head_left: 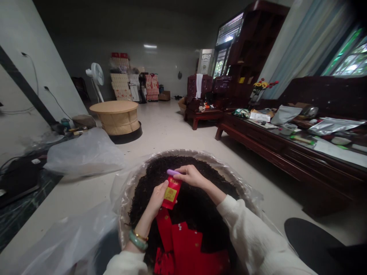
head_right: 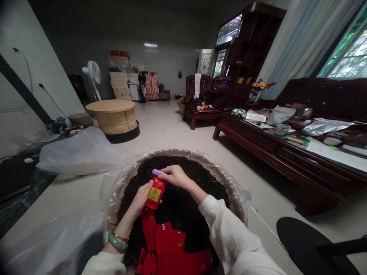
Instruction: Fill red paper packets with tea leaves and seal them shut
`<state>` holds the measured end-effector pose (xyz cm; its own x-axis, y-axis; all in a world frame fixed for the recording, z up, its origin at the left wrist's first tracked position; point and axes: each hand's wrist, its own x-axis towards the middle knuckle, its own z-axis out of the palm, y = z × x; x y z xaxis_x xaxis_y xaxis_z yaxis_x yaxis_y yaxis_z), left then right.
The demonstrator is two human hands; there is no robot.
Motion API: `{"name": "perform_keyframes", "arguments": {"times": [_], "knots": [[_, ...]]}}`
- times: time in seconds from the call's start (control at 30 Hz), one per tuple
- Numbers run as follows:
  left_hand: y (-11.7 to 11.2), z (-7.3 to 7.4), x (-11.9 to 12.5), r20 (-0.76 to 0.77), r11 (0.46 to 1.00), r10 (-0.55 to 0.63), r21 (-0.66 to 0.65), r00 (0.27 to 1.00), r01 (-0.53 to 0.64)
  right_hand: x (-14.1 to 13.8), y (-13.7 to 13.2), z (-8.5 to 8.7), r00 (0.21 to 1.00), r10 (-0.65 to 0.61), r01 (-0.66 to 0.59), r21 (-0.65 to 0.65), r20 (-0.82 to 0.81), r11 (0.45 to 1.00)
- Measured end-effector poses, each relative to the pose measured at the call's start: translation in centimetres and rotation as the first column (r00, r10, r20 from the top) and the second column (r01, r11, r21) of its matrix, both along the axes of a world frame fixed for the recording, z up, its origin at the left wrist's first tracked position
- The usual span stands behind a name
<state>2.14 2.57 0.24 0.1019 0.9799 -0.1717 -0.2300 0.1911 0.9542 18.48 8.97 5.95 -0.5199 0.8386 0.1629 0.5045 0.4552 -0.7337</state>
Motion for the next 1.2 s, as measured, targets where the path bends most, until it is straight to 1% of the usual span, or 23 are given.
{"name": "perform_keyframes", "arguments": {"times": [0.07, 0.13, 0.2, 0.27, 0.3, 0.37, 0.43, 0.5, 0.57, 0.6, 0.67, 0.73, 0.77, 0.83, 0.93, 1.07, 1.13, 1.2], "knots": [[0.0, 0.0, 0.0, 0.001, 1.000, 0.004, -0.007, 1.000, -0.004, -0.1, 0.0, -0.2, 1.000, -0.008, 0.008, -0.020, -0.021, 1.000], [0.0, 0.0, -0.1, -0.003, 1.000, 0.010, -0.012, 1.000, -0.010, -0.1, 0.1, -0.1, 0.999, -0.006, 0.001, -0.101, -0.053, 0.995], [-0.1, 0.0, -0.2, -0.010, 1.000, 0.020, -0.014, 1.000, -0.020, 0.3, 0.1, 0.1, 0.994, -0.019, -0.008, -0.237, -0.111, 0.972], [-0.3, 0.0, -0.5, -0.005, 0.999, 0.041, -0.019, 0.999, -0.041, 0.9, 0.1, 0.2, 0.982, -0.068, 0.001, -0.357, -0.175, 0.934], [-0.4, 0.1, -0.7, 0.003, 0.998, 0.053, -0.024, 0.999, -0.053, 1.3, 0.1, 0.1, 0.976, -0.099, 0.016, -0.391, -0.193, 0.920], [-0.8, 0.2, -1.1, 0.021, 0.997, 0.068, -0.037, 0.997, -0.067, 2.1, 0.0, -0.6, 0.974, -0.150, 0.069, -0.407, -0.172, 0.911], [-1.0, 0.5, -1.5, 0.019, 0.997, 0.072, -0.040, 0.997, -0.071, 2.7, -0.2, -1.9, 0.983, -0.168, 0.133, -0.356, -0.070, 0.925], [-1.1, 0.8, -1.7, 0.002, 0.997, 0.076, -0.023, 0.997, -0.076, 3.0, -0.3, -3.2, 0.987, -0.149, 0.158, -0.274, 0.053, 0.949], [-1.1, 0.9, -1.7, -0.010, 0.997, 0.078, -0.013, 0.997, -0.079, 2.8, -0.3, -4.1, 0.989, -0.088, 0.113, -0.226, 0.120, 0.968], [-1.0, 0.8, -1.6, -0.013, 0.997, 0.075, -0.015, 0.997, -0.075, 2.7, -0.2, -4.3, 0.991, -0.064, 0.087, -0.211, 0.114, 0.974], [-0.7, 0.7, -1.3, -0.022, 0.998, 0.060, -0.028, 0.998, -0.061, 2.0, -0.1, -4.0, 0.996, -0.083, 0.087, -0.159, 0.027, 0.983], [-0.6, 0.5, -0.9, -0.038, 0.999, 0.039, -0.030, 0.999, -0.041, 1.1, 0.0, -3.4, 0.982, -0.160, 0.155, -0.048, -0.099, 0.987], [-0.5, 0.4, -0.7, -0.046, 0.999, 0.026, -0.025, 0.999, -0.027, 0.6, 0.0, -3.1, 0.974, -0.182, 0.186, 0.016, -0.136, 0.983], [-0.6, 0.4, -0.3, -0.054, 1.000, 0.001, -0.014, 0.999, -0.002, -0.5, 0.0, -2.8, 0.977, -0.174, 0.191, 0.134, -0.125, 0.972], [-1.1, 0.6, -0.1, -0.059, 0.999, -0.037, -0.017, 0.998, 0.036, -1.5, -0.3, -2.9, 0.995, -0.101, 0.102, 0.244, -0.017, 0.964], [-1.8, 0.7, -0.2, -0.065, 0.996, -0.085, -0.029, 0.994, 0.083, -1.7, -0.7, -3.4, 1.000, -0.013, 0.007, 0.312, 0.017, 0.950], [-2.0, 0.7, -0.2, -0.072, 0.994, -0.103, -0.035, 0.992, 0.100, -1.6, -0.9, -3.4, 1.000, -0.001, -0.003, 0.291, 0.016, 0.957], [-2.1, 0.5, -0.4, -0.068, 0.994, -0.103, -0.034, 0.992, 0.101, -1.3, -0.9, -3.0, 1.000, -0.019, 0.019, 0.217, -0.003, 0.976]]}}
